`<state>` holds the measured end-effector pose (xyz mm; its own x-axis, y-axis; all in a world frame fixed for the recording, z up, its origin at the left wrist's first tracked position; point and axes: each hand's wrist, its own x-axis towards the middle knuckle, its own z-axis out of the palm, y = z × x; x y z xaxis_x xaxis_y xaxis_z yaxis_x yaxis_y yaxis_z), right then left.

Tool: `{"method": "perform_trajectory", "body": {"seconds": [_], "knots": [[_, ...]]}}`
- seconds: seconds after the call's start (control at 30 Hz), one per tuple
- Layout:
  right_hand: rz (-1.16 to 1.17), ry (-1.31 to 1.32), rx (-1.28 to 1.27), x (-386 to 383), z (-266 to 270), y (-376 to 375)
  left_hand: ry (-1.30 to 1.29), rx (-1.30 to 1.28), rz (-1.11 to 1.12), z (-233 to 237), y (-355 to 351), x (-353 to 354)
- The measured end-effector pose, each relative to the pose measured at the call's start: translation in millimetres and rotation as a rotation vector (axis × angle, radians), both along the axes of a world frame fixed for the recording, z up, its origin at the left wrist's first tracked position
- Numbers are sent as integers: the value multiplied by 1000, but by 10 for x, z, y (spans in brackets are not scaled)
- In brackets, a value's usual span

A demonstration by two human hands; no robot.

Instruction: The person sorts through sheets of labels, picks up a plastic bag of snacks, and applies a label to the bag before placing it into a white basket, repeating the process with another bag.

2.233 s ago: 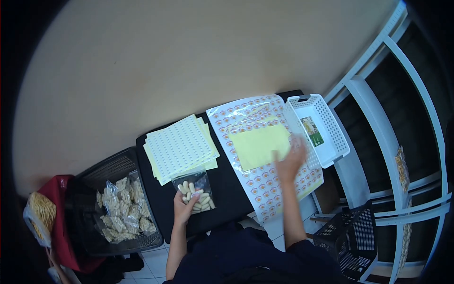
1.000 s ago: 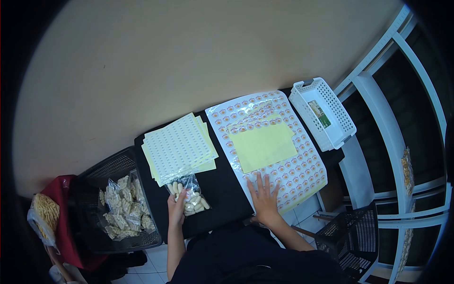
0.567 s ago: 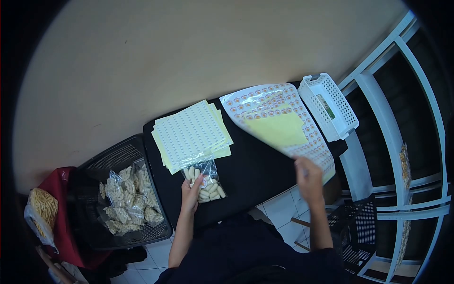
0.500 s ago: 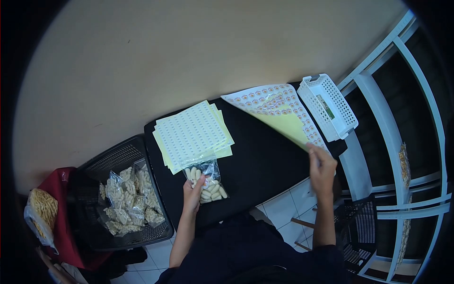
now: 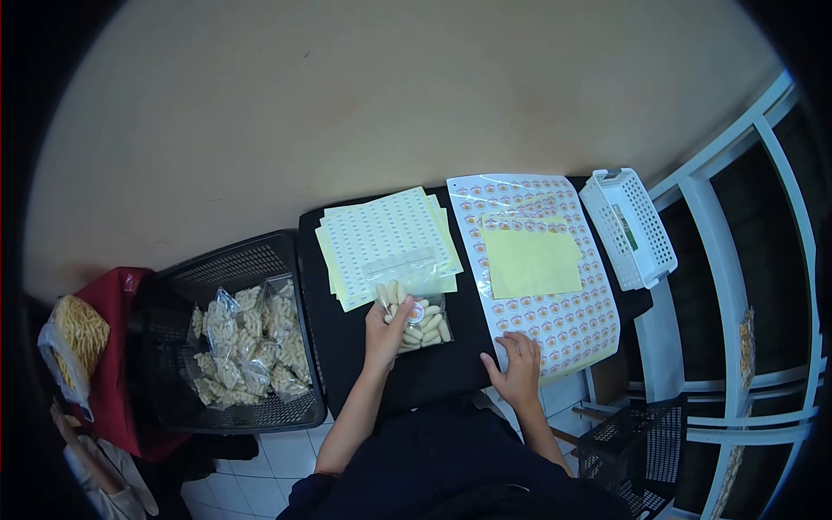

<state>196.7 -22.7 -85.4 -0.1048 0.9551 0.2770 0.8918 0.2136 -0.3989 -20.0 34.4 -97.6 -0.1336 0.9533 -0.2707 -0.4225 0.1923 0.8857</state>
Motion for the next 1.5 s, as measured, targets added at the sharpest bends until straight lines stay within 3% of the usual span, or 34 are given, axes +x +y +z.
{"method": "perform_trajectory", "body": {"seconds": [0.1,0.17,0.23,0.27,0.37,0.5,0.77,0.83,0.87,0.93,1.0,1.1,1.13,1.23,1.3,1.37,1.5], "knots": [[10,195,-21,-271,73,208,34,39,-18,79,-34,94],[51,1022,-267,-620,186,364,49,72,4,62,-76,178],[116,1054,-426,-780,119,497,30,88,46,98,-137,215],[160,974,-420,-832,130,542,36,88,56,92,-161,185],[303,1066,-479,-956,50,552,48,50,159,35,-265,58],[392,958,-703,-1053,12,514,88,-74,251,-97,-424,-99],[485,802,-748,-1181,-19,679,-10,-119,392,-218,-485,-183],[705,807,-841,-1102,4,836,74,-142,361,-192,-519,-254],[873,693,-620,-1016,-14,999,127,-150,286,-146,-525,-337],[705,501,-397,-869,-115,1284,355,-118,61,-40,-551,-410],[698,47,-130,-782,-95,1581,544,-80,-119,97,-565,-385],[725,-73,-131,-771,-222,1740,934,4,-458,103,-468,-368],[727,-73,-129,-775,-239,1749,1134,189,-432,157,-461,-351],[714,-41,-105,-768,-260,1742,1103,96,-271,320,-275,-400],[748,-42,117,-781,-288,1721,1321,175,-148,168,-87,-525],[748,20,128,-802,-279,1741,1465,360,-130,138,142,-644],[738,102,200,-865,-105,1905,1504,452,-200,89,454,-816]]}}
